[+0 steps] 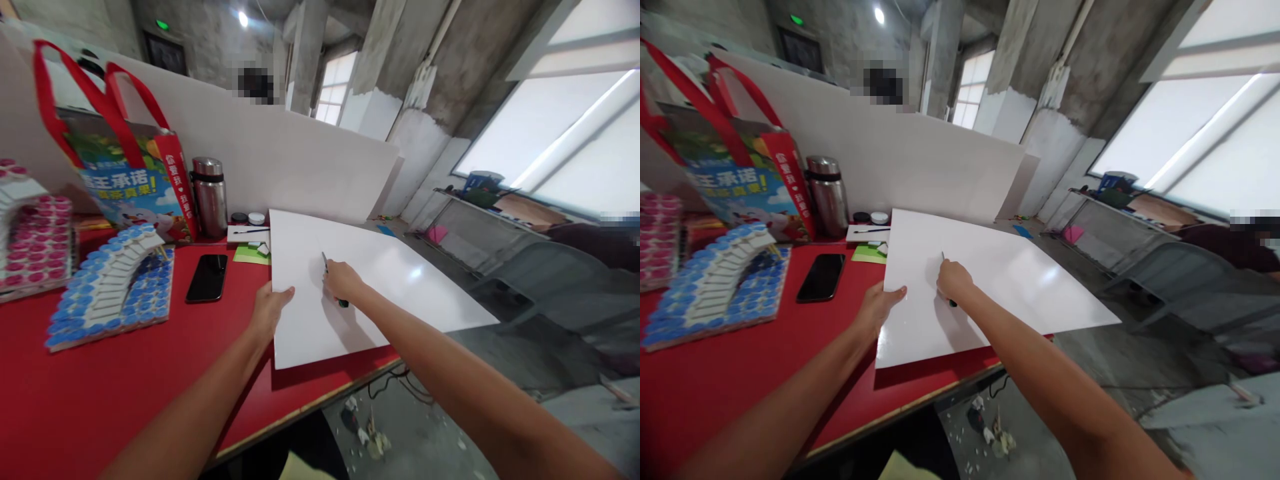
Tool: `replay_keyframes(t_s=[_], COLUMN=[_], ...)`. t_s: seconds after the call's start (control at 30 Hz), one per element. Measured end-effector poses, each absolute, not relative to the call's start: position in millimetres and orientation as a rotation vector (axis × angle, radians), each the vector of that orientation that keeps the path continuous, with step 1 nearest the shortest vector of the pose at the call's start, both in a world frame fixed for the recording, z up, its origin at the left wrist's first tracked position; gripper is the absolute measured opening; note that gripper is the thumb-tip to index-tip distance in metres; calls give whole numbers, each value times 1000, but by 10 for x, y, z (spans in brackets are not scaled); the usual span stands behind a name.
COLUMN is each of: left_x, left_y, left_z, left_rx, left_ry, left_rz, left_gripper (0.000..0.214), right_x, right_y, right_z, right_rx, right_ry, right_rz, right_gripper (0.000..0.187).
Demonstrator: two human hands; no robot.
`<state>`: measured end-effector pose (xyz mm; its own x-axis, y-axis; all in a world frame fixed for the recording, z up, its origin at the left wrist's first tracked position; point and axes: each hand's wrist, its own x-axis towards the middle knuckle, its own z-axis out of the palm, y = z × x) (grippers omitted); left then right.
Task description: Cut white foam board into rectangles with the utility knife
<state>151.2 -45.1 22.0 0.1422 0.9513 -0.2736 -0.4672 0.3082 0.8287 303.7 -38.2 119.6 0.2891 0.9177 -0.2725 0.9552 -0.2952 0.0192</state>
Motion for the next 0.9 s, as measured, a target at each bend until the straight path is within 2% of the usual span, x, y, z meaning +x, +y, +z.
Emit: replay_keyframes(t_s=[0.17, 0.57, 0.77, 0.9], left_x=[1487, 1464, 1528, 1525], left_y=[-420, -396, -470, -468], left_z=[191, 153, 148, 143], left_rx=[676, 673, 654, 652], left_ry=[920, 932, 909, 899], left_rz=[1129, 1131, 1168, 1177], left_gripper=[44, 44, 49, 52], right_x=[3021, 3036, 2964, 2966], right_y=[-404, -264, -360, -455], right_z=[1195, 1280, 1229, 1251], right_rx=[2388, 2316, 2333, 2320], right_ry=[1731, 1774, 1735, 1737], right_rz=[-286, -420, -383, -405], right_gripper=[34, 23, 32, 30])
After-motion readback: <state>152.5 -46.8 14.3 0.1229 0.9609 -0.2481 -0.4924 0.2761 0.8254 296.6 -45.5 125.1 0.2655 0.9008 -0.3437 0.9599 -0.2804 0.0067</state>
